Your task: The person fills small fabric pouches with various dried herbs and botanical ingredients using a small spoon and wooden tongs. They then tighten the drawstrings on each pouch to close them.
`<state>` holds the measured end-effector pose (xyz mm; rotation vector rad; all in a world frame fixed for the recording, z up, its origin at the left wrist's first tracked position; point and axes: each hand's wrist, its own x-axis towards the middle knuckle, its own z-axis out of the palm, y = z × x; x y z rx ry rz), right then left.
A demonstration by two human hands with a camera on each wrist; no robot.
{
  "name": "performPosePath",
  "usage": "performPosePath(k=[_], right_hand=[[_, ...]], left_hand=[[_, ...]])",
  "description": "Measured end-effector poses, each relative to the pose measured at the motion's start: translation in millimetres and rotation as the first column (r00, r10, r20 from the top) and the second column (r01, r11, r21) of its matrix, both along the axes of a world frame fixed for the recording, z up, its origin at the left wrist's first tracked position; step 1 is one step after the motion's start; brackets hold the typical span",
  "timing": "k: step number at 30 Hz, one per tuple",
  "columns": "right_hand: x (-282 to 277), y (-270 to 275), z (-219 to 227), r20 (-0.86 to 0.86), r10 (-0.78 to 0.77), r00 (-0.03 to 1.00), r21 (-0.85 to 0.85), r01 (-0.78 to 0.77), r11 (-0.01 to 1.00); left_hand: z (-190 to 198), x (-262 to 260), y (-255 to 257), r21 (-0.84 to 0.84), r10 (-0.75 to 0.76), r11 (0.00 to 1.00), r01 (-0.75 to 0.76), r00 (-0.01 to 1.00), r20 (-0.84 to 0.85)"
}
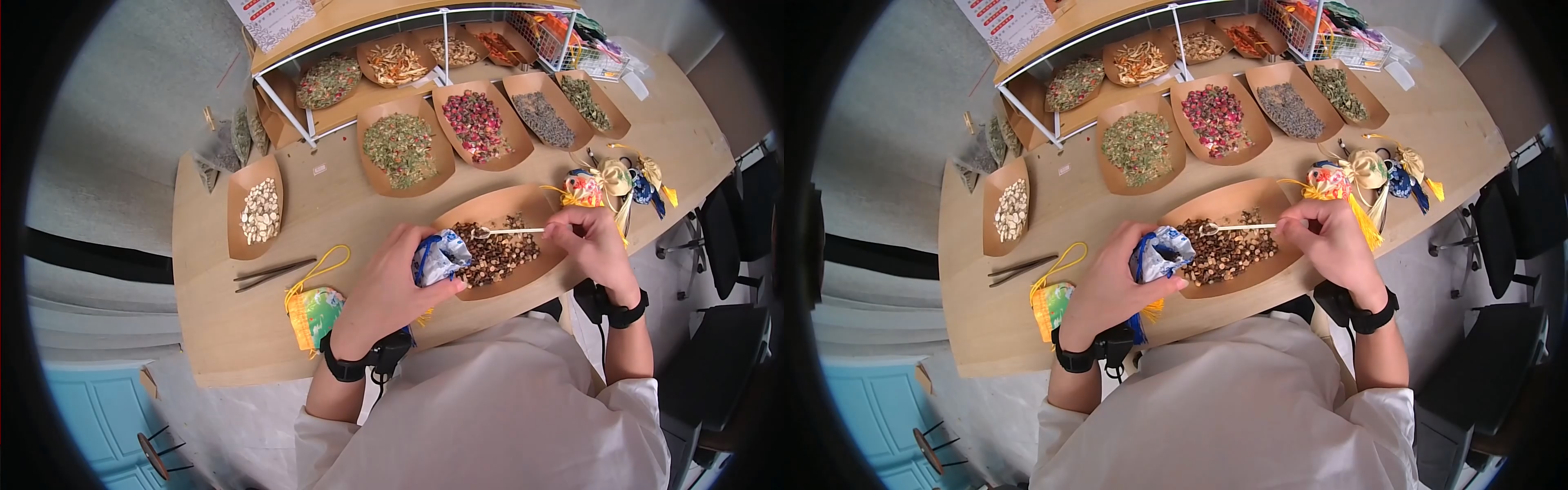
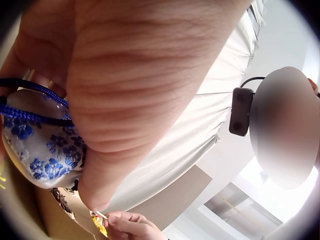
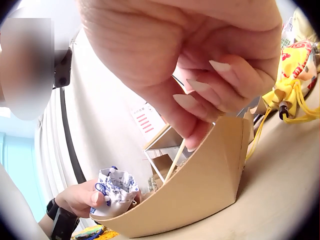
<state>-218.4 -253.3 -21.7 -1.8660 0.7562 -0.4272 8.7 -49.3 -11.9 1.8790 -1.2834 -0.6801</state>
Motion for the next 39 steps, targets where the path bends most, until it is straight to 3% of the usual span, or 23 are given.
performPosePath(k=[7, 9, 11, 14, 17, 21, 24, 33, 39], right_hand=[[8, 30, 28, 0.102, 0.039, 0.994, -0.088, -0.03, 0.996], [9, 36, 34, 0.079, 0.066, 0.995, -0.273, -0.042, 0.961], [5, 32, 34, 0.074, 0.056, 0.996, -0.323, -0.029, 0.946], [-2, 21, 36, 0.027, -0.081, 0.996, -0.427, 0.085, 0.9], [-5, 12, 32, -0.081, -0.139, 0.987, -0.515, 0.078, 0.854], [1, 18, 26, -0.138, -0.089, 0.986, -0.512, 0.006, 0.859], [7, 22, 21, -0.144, 0.012, 0.989, -0.323, -0.059, 0.945], [3, 10, 8, -0.053, 0.017, 0.998, -0.049, -0.019, 0.999], [2, 8, 12, -0.041, -0.004, 0.999, -0.022, 0.003, 1.0]], left_hand=[[0, 0, 0, 0.005, -0.003, 1.0, 0.003, 1.0, -0.009], [0, 0, 0, 0.005, -0.004, 1.0, 0.004, 1.0, -0.014], [0, 0, 0, 0.004, -0.002, 1.0, 0.003, 1.0, -0.02], [1, 0, 0, 0.013, -0.004, 1.0, 0.005, 1.0, -0.027], [1, 0, -1, 0.018, -0.006, 1.0, 0.007, 0.999, -0.038], [-1, 1, 0, -0.005, -0.019, 1.0, 0.019, 0.999, -0.029], [-2, 1, 0, -0.002, -0.023, 1.0, 0.023, 0.999, -0.029], [-1, 1, 0, 0.008, -0.022, 1.0, 0.022, 0.999, -0.034], [0, 1, 0, 0.007, -0.021, 1.0, 0.021, 0.999, -0.028]])
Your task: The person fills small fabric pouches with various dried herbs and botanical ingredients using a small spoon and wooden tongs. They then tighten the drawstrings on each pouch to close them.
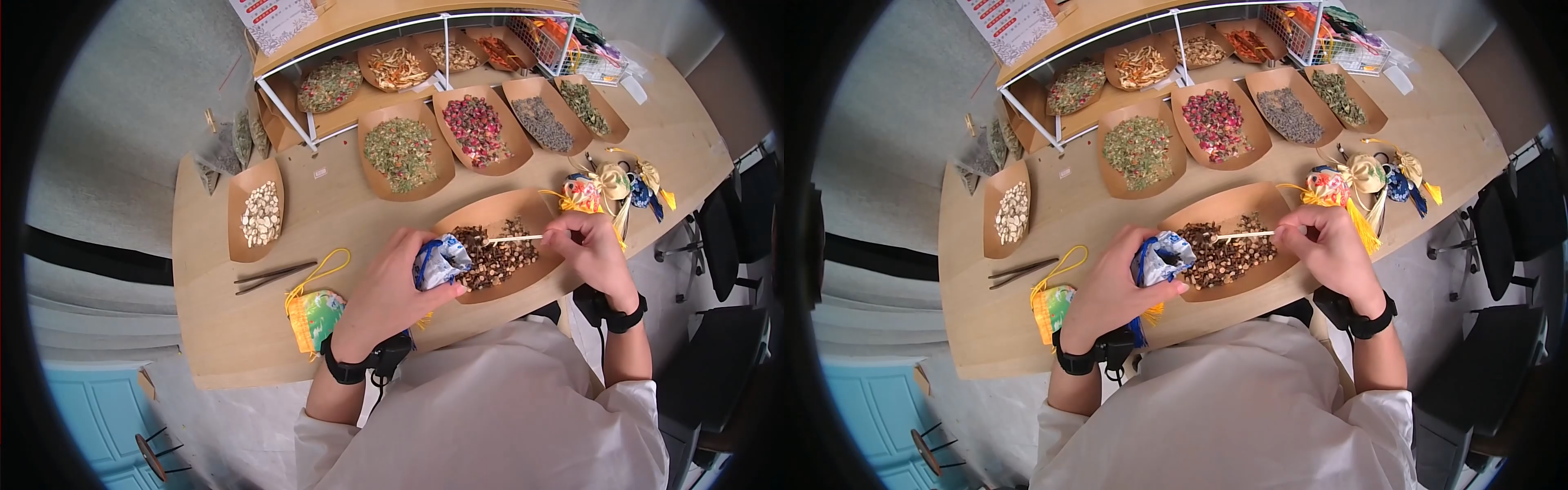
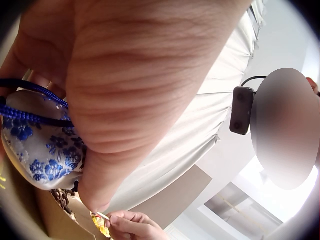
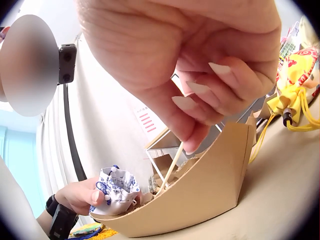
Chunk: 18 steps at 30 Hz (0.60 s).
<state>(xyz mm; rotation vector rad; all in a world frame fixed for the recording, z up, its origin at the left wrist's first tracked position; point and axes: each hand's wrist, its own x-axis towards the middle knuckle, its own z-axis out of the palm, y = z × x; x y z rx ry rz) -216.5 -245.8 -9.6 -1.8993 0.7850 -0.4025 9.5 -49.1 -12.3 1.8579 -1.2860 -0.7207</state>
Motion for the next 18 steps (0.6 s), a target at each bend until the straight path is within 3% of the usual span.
performPosePath(k=[10, 14, 16, 18], right_hand=[[-3, 6, 10, 0.09, -0.001, 0.996, -0.017, 0.003, 1.0], [7, 31, 19, 0.107, 0.021, 0.994, -0.127, -0.008, 0.992], [9, 36, 21, 0.049, 0.066, 0.997, -0.323, -0.046, 0.945], [10, 34, 21, 0.099, 0.089, 0.991, -0.38, -0.045, 0.924]], left_hand=[[1, -1, 0, -0.002, 0.0, 1.0, 0.0, 1.0, 0.016], [1, -1, 0, -0.003, -0.002, 1.0, 0.002, 1.0, 0.007], [1, -1, 1, -0.004, -0.005, 1.0, 0.005, 1.0, 0.007], [2, 0, 1, 0.006, -0.003, 1.0, 0.003, 1.0, 0.01]])
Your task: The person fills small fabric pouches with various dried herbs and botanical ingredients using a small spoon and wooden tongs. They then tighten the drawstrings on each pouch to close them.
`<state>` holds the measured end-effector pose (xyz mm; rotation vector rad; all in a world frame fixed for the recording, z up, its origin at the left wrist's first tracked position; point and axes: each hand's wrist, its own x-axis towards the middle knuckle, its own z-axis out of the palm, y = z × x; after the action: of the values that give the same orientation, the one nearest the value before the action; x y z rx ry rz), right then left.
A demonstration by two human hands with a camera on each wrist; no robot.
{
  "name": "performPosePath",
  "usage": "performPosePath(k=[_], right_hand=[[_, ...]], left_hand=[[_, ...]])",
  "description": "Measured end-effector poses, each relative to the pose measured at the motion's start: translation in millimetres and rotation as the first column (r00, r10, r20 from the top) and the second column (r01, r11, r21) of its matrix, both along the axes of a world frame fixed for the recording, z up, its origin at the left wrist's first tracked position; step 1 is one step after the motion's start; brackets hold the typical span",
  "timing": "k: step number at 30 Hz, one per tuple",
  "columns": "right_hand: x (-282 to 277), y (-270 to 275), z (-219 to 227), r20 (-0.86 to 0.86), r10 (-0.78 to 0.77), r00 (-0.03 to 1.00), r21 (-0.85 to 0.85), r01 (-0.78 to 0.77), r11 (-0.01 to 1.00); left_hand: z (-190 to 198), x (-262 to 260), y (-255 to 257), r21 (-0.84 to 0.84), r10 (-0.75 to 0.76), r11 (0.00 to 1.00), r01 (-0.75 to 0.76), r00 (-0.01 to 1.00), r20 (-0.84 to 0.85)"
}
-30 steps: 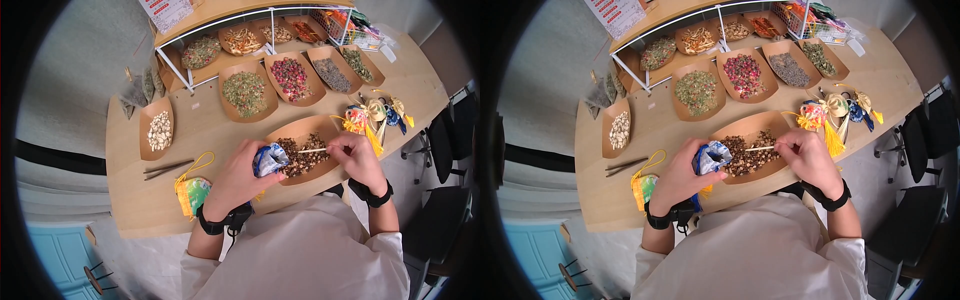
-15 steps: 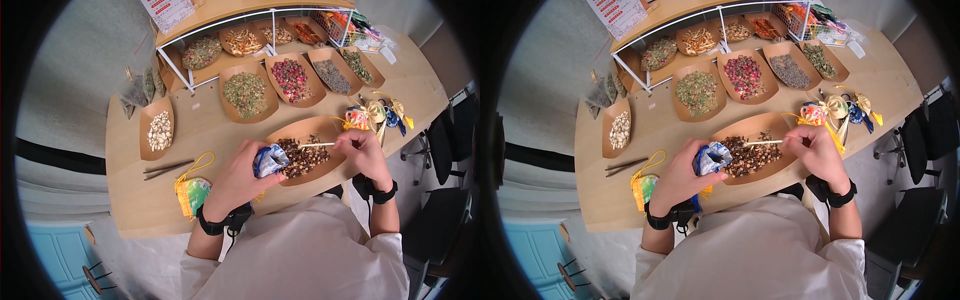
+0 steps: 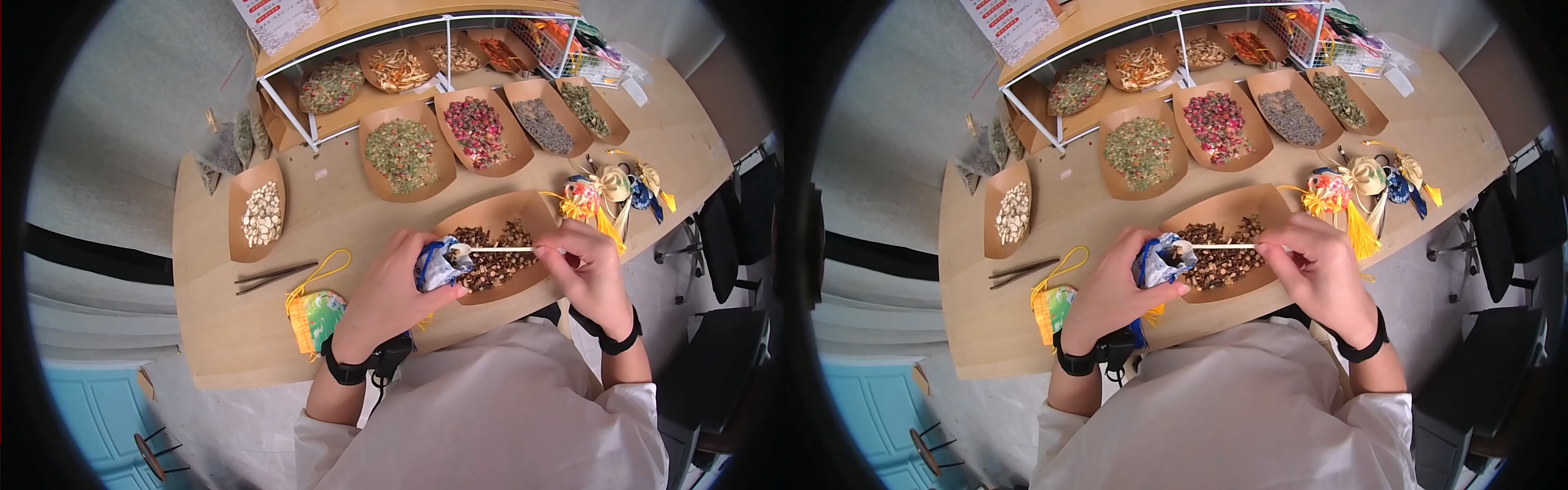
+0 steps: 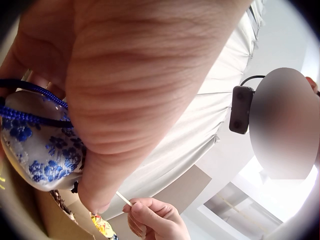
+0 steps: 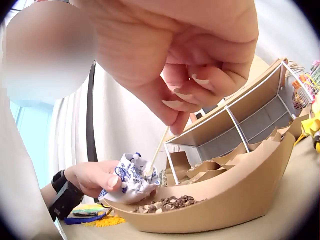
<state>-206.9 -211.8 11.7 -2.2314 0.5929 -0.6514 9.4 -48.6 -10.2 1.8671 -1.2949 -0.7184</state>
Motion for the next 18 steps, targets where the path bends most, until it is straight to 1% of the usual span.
performPosePath(k=[2, 3, 4, 7, 11, 13, 14, 16, 17, 18], right_hand=[[-5, -6, 3, -0.002, -0.034, 0.999, -0.001, 0.034, 0.999], [-6, -11, 2, -0.007, -0.068, 0.998, -0.032, 0.068, 0.997], [-8, -15, 0, -0.007, -0.068, 0.998, -0.033, 0.068, 0.997], [-11, -23, -1, -0.099, -0.188, 0.977, -0.13, 0.175, 0.976], [-13, -25, -1, -0.154, -0.16, 0.975, -0.16, 0.135, 0.978], [-12, -23, -3, -0.189, -0.104, 0.977, -0.057, 0.094, 0.994], [-11, -23, -5, -0.188, -0.104, 0.977, -0.057, 0.095, 0.994], [-9, -23, -10, -0.19, -0.014, 0.982, 0.134, 0.041, 0.99], [-8, -24, -13, -0.19, -0.015, 0.982, 0.133, 0.04, 0.99], [-8, -26, -17, -0.181, -0.014, 0.983, 0.176, 0.046, 0.983]], left_hand=[[0, 0, 0, 0.009, 0.0, 1.0, 0.0, 1.0, 0.0], [0, -1, 0, 0.005, -0.003, 1.0, 0.003, 1.0, -0.009], [1, -1, 0, 0.001, -0.005, 1.0, 0.005, 1.0, -0.018], [-1, 1, 0, 0.007, -0.012, 1.0, 0.012, 1.0, -0.006], [0, 0, 0, 0.008, -0.011, 1.0, 0.011, 1.0, -0.012], [-1, 0, 0, 0.001, -0.01, 1.0, 0.01, 1.0, -0.021], [-2, 0, 0, 0.001, -0.01, 1.0, 0.01, 1.0, -0.02], [-2, 0, 0, -0.011, 0.007, 1.0, -0.007, 1.0, -0.002], [-2, 0, 0, -0.012, 0.007, 1.0, -0.007, 1.0, -0.001], [-3, 0, -1, -0.012, 0.007, 1.0, -0.007, 1.0, 0.0]])
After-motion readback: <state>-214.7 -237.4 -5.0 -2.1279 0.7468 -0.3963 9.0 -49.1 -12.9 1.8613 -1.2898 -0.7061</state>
